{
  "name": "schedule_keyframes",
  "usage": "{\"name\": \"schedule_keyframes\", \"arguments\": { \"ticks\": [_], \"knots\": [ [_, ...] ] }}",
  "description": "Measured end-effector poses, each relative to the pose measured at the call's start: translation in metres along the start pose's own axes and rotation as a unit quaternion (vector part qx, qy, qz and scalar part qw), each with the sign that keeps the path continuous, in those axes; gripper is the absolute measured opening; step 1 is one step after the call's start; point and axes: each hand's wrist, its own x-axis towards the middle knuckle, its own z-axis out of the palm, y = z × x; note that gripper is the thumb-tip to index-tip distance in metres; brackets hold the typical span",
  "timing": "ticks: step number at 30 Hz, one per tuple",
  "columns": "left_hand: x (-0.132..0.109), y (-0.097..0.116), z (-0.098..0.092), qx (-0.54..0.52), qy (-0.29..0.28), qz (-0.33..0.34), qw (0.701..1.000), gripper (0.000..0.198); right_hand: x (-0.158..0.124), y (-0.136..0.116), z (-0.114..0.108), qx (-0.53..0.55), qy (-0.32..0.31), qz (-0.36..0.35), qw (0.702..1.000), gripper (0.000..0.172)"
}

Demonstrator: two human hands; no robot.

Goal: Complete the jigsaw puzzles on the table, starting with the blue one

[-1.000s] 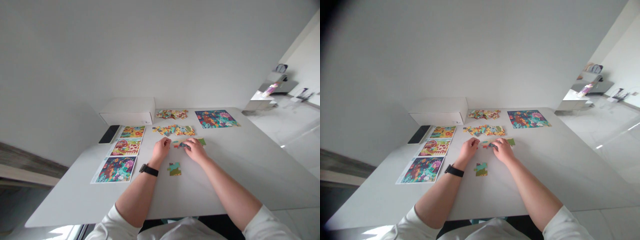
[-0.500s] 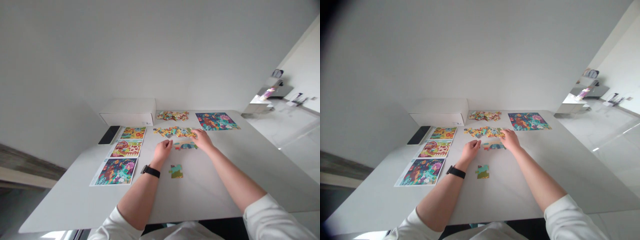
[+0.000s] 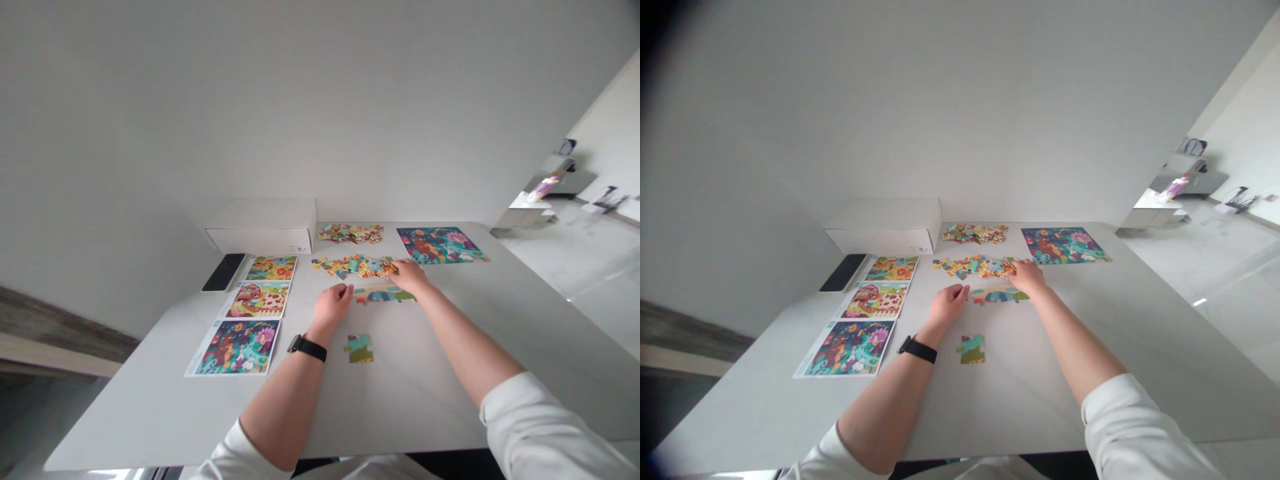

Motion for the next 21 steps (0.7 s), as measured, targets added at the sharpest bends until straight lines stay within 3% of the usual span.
{"name": "schedule_keyframes", "arguments": {
  "ticks": [7, 15, 21],
  "knots": [
    [-0.002, 0.002, -0.001, 0.007, -0.007, -0.003, 1.000, 0.046, 0.000, -0.001, -0.002, 0.007, -0.004, 0.008, 1.000, 0.054],
    [-0.001, 0.000, 0.000, 0.005, -0.006, 0.009, 1.000, 0.045, 0.002, 0.004, 0.013, 0.072, 0.065, -0.040, 0.995, 0.040],
    [0.001, -0.001, 0.002, 0.009, -0.006, 0.004, 1.000, 0.046, 0.003, 0.006, 0.018, 0.073, 0.072, -0.031, 0.994, 0.039]
  ]
}}
